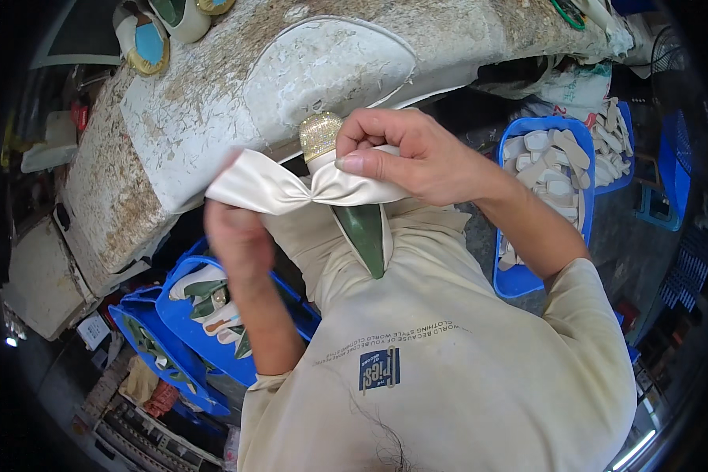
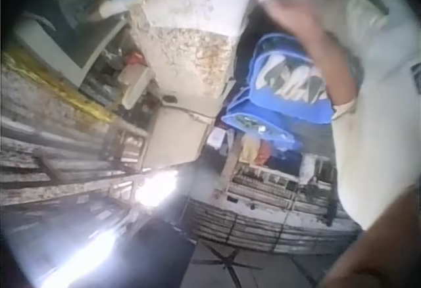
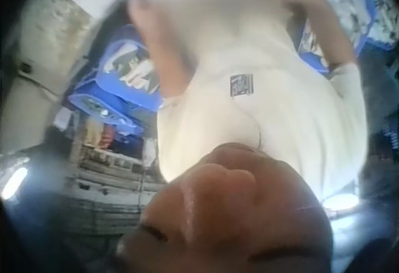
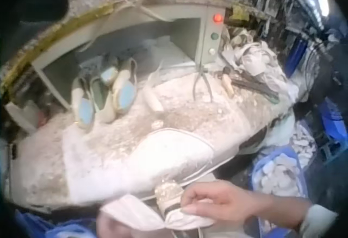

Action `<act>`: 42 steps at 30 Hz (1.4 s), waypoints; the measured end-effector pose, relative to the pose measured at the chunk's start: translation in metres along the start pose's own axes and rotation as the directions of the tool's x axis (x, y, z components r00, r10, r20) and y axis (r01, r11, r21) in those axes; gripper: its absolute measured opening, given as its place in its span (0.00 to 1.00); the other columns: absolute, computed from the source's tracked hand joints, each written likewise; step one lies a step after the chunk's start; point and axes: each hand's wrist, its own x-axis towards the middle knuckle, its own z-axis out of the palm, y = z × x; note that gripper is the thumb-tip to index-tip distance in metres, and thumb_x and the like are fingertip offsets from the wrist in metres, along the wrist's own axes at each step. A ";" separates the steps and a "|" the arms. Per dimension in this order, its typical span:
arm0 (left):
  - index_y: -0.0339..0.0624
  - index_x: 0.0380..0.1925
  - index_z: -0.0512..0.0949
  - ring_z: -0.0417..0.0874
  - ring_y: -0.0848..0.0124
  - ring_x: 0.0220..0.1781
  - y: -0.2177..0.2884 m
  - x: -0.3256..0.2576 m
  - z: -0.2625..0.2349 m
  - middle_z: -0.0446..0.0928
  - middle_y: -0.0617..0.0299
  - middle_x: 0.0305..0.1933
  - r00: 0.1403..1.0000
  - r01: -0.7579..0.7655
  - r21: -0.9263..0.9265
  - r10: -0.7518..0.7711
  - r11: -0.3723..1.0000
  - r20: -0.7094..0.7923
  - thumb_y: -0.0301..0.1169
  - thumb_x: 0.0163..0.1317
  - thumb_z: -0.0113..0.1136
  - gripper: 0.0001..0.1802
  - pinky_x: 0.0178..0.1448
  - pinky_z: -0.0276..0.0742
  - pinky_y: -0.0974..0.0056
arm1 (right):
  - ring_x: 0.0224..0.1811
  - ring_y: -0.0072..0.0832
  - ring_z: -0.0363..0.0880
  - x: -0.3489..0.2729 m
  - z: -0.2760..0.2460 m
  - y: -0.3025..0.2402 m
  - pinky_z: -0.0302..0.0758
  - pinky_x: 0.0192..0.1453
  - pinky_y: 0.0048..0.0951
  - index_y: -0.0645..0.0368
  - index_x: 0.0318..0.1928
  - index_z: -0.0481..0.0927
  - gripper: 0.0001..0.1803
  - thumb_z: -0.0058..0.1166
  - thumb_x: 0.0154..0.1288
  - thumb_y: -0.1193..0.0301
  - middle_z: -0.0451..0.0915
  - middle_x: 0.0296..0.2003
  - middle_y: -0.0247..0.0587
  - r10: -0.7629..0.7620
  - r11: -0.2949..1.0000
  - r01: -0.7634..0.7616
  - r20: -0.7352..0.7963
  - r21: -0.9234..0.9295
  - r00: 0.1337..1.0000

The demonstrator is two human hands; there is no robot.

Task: The person attaches fabric bow decorations onto shoes mounted on shoe lasts, folding, wrapping, and smoothing the fabric around each shoe by hand.

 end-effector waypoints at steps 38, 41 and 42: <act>0.35 0.38 0.77 0.70 0.85 0.33 0.012 0.016 0.009 0.76 0.70 0.33 0.710 0.442 0.115 -0.425 0.890 0.561 0.28 0.66 0.59 0.07 0.37 0.67 0.77 | 0.60 0.43 0.68 -0.009 0.002 -0.026 0.66 0.62 0.36 0.60 0.60 0.68 0.44 0.73 0.43 0.58 0.68 0.57 0.52 -0.531 0.505 0.204 -0.115 -0.839 0.840; 0.35 0.39 0.76 0.70 0.85 0.33 0.012 0.020 0.010 0.75 0.70 0.33 0.700 0.510 0.042 -0.443 0.859 0.561 0.28 0.66 0.58 0.07 0.37 0.67 0.77 | 0.57 0.45 0.71 -0.006 0.018 -0.043 0.69 0.59 0.40 0.57 0.56 0.71 0.35 0.66 0.45 0.62 0.73 0.52 0.47 -0.470 0.110 0.326 0.239 -0.939 0.850; 0.35 0.40 0.76 0.70 0.85 0.33 0.012 0.021 0.011 0.75 0.70 0.33 0.684 0.557 -0.007 -0.454 0.831 0.572 0.28 0.66 0.58 0.07 0.37 0.68 0.77 | 0.57 0.45 0.71 -0.005 0.016 -0.035 0.69 0.59 0.40 0.57 0.56 0.71 0.35 0.66 0.45 0.62 0.73 0.52 0.47 -0.469 0.108 0.321 0.237 -0.941 0.851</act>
